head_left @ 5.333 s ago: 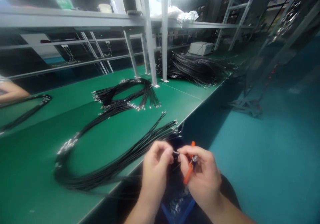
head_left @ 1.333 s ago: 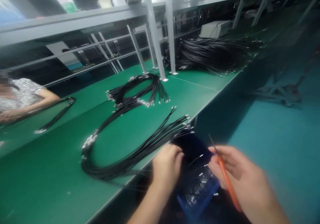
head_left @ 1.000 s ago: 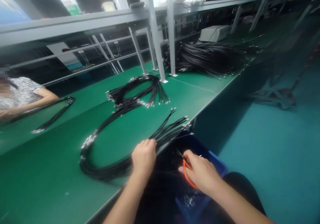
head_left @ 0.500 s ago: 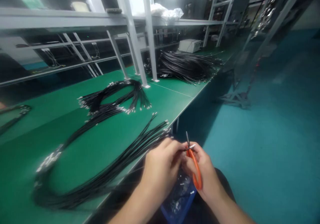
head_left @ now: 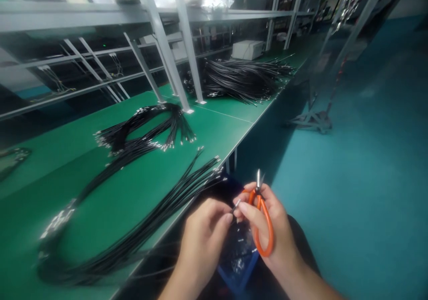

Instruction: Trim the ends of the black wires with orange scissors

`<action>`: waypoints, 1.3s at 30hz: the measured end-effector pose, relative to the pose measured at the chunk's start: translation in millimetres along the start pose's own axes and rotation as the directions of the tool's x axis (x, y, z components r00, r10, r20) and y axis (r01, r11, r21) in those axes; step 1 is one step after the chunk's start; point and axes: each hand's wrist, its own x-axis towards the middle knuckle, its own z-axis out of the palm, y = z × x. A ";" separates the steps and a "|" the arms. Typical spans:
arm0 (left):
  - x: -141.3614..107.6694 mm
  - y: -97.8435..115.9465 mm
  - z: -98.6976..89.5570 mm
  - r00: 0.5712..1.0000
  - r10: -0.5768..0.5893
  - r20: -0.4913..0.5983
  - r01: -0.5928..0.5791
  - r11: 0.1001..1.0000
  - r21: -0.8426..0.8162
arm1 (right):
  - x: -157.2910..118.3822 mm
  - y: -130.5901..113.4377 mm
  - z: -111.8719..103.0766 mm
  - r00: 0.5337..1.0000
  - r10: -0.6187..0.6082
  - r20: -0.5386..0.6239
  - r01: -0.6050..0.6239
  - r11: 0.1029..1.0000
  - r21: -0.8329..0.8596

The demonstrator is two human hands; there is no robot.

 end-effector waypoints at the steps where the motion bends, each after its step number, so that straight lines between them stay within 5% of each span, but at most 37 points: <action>1: -0.8 -0.5 0.1 1.000 0.006 -0.007 -0.006 0.999 0.032 | -0.3 1.0 0.0 1.000 0.003 -0.007 -0.003 1.000 -0.010; 7: -7.4 -2.1 4.6 0.989 0.123 -0.087 -0.094 0.956 0.276 | -0.6 6.0 1.5 1.000 0.003 -0.020 -0.003 0.999 -0.036; 13: -12.3 -0.6 13.2 0.916 0.343 -0.209 -0.188 0.826 0.531 | 1.9 8.3 3.3 0.998 0.069 -0.015 -0.068 0.997 0.040; 16: -8.1 -3.4 9.9 0.952 0.252 -0.173 -0.177 0.916 0.360 | 4.1 9.7 1.1 0.991 0.128 0.045 -0.133 0.979 0.154; 19: -1.4 -8.8 4.3 0.999 0.033 -0.036 -0.033 0.999 -0.023 | 4.8 11.2 -0.7 0.985 0.151 0.079 -0.165 0.964 0.207; 22: 2.8 -12.3 2.2 0.996 -0.088 0.033 0.093 0.968 -0.234 | 3.4 12.6 1.1 0.987 0.146 0.063 -0.155 0.968 0.197; 30: 6.1 -3.9 4.2 0.992 -0.118 -0.044 0.091 0.914 -0.396 | -5.4 13.1 17.4 0.993 0.117 0.001 -0.116 0.987 0.108; 39: 6.5 -7.1 1.0 0.988 -0.150 0.039 0.134 0.699 -0.703 | -1.9 22.4 10.9 0.983 0.155 0.097 -0.174 0.958 0.229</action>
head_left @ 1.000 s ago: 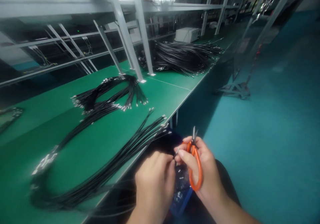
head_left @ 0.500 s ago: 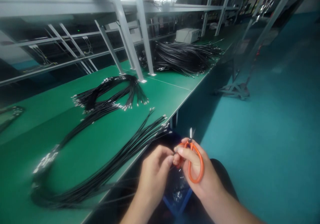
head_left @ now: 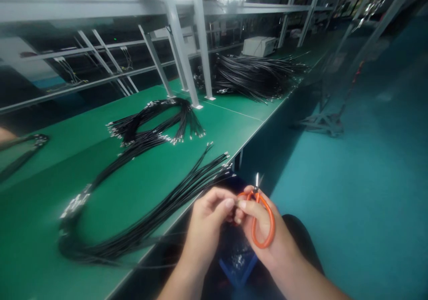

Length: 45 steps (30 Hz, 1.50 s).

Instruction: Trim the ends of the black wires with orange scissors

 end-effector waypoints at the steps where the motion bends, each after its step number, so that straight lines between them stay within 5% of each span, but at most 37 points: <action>1: -0.5 -0.7 -1.1 1.000 -0.001 0.008 0.001 1.000 -0.017 | -0.2 0.3 -0.6 1.000 -0.001 -0.002 0.001 1.000 0.000; 15: -2.5 -7.4 -2.1 0.999 0.026 -0.047 -0.027 0.999 -0.025 | -3.2 0.2 1.3 1.000 0.011 -0.013 -0.010 0.999 0.048; 20: -8.6 0.1 -12.1 0.974 0.145 -0.173 -0.080 0.939 0.335 | -0.9 -2.6 4.6 0.999 0.029 -0.029 -0.026 0.995 0.094; 23: -13.5 5.8 -10.9 0.994 0.088 -0.071 -0.047 0.891 0.452 | -0.6 -2.1 6.8 1.000 0.013 -0.007 -0.013 0.997 0.079; 26: -12.6 5.0 -8.7 1.000 0.008 0.008 -0.010 0.930 0.368 | -1.0 -1.8 7.3 1.000 -0.008 0.024 0.008 0.999 0.036; 33: -7.1 -0.2 -15.4 0.998 -0.066 -0.014 0.067 0.981 0.182 | 0.2 -7.7 14.8 0.988 -0.149 0.035 0.153 0.966 -0.209; 40: -10.4 -1.0 -14.9 0.995 -0.093 -0.033 0.096 0.993 0.073 | -3.2 -4.4 15.4 0.973 -0.220 0.066 0.230 0.931 -0.283; 45: -10.4 1.9 -12.5 0.992 -0.108 -0.064 0.110 0.994 0.018 | -7.3 -9.5 7.9 0.925 -0.362 0.118 0.367 0.765 -0.529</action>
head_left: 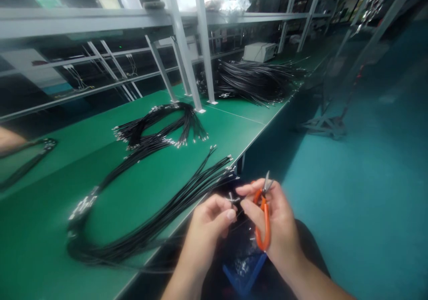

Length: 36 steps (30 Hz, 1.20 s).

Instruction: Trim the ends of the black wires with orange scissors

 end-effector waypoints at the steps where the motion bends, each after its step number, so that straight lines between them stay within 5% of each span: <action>1: -0.1 0.2 -0.1 1.000 0.000 0.011 0.000 1.000 0.004 | 0.0 -0.7 -0.7 0.999 -0.030 0.029 0.032 0.997 -0.066; 4: -1.3 -0.2 -1.1 0.999 0.008 0.031 -0.009 1.000 0.022 | -0.8 0.8 -0.1 0.989 -0.118 0.091 0.136 0.965 -0.224; 9: -5.0 -0.1 -0.3 0.999 0.007 0.045 -0.007 1.000 -0.007 | -6.1 14.2 1.6 0.936 -0.351 0.016 0.323 0.840 -0.436; 13: -3.6 2.3 0.0 0.998 0.047 -0.050 -0.049 0.998 -0.042 | -11.9 18.8 -2.6 0.912 -0.410 -0.028 0.341 0.793 -0.505; 15: -0.6 2.1 -1.9 0.993 0.063 -0.099 -0.067 0.997 -0.044 | -17.1 15.2 -4.9 0.948 -0.309 -0.078 0.247 0.867 -0.433; 18: 4.3 -0.6 -5.4 0.983 0.106 -0.152 -0.110 0.994 -0.021 | -26.0 5.2 -7.3 0.997 0.027 -0.069 -0.041 0.974 -0.223; 21: 6.4 -2.4 -5.4 0.966 0.165 -0.200 -0.162 0.986 0.029 | -29.3 -3.0 -8.3 0.949 0.298 0.103 -0.293 0.954 -0.061; 28: 3.8 0.3 0.6 0.960 0.214 -0.180 -0.191 0.972 0.138 | -18.5 -6.9 -3.6 0.810 0.530 0.251 -0.546 0.838 -0.007; 36: 3.1 -3.1 -1.3 0.970 0.200 -0.137 -0.170 0.964 0.204 | -12.8 -3.7 -0.4 0.795 0.581 0.173 -0.575 0.814 -0.085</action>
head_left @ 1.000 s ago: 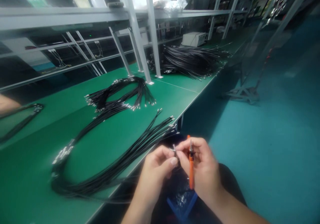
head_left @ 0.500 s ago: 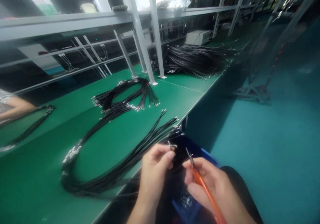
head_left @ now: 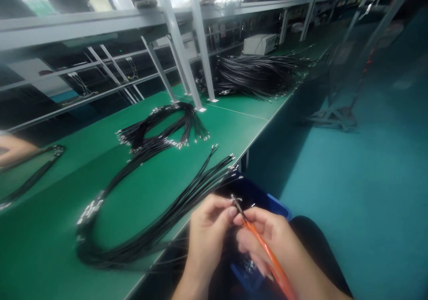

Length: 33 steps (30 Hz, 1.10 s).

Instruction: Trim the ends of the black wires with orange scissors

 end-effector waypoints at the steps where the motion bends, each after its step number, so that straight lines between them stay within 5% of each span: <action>1: -0.1 0.1 0.3 1.000 0.001 -0.003 -0.001 1.000 0.013 | 0.8 1.3 -0.1 1.000 -0.004 -0.018 0.004 1.000 -0.003; 18: 1.3 -5.9 -2.5 0.997 0.059 0.046 -0.064 0.989 0.136 | -1.8 3.8 -6.1 0.995 0.100 -0.010 -0.100 0.984 -0.146; 24: 1.8 -7.9 0.9 0.999 0.030 -0.027 -0.028 0.996 0.087 | -6.9 11.9 -14.8 0.999 -0.002 0.040 0.005 0.997 -0.080; 33: 2.8 -10.1 1.0 0.998 0.055 0.018 -0.057 0.991 0.122 | -3.2 -2.6 -10.9 0.997 0.045 0.067 -0.034 0.988 -0.152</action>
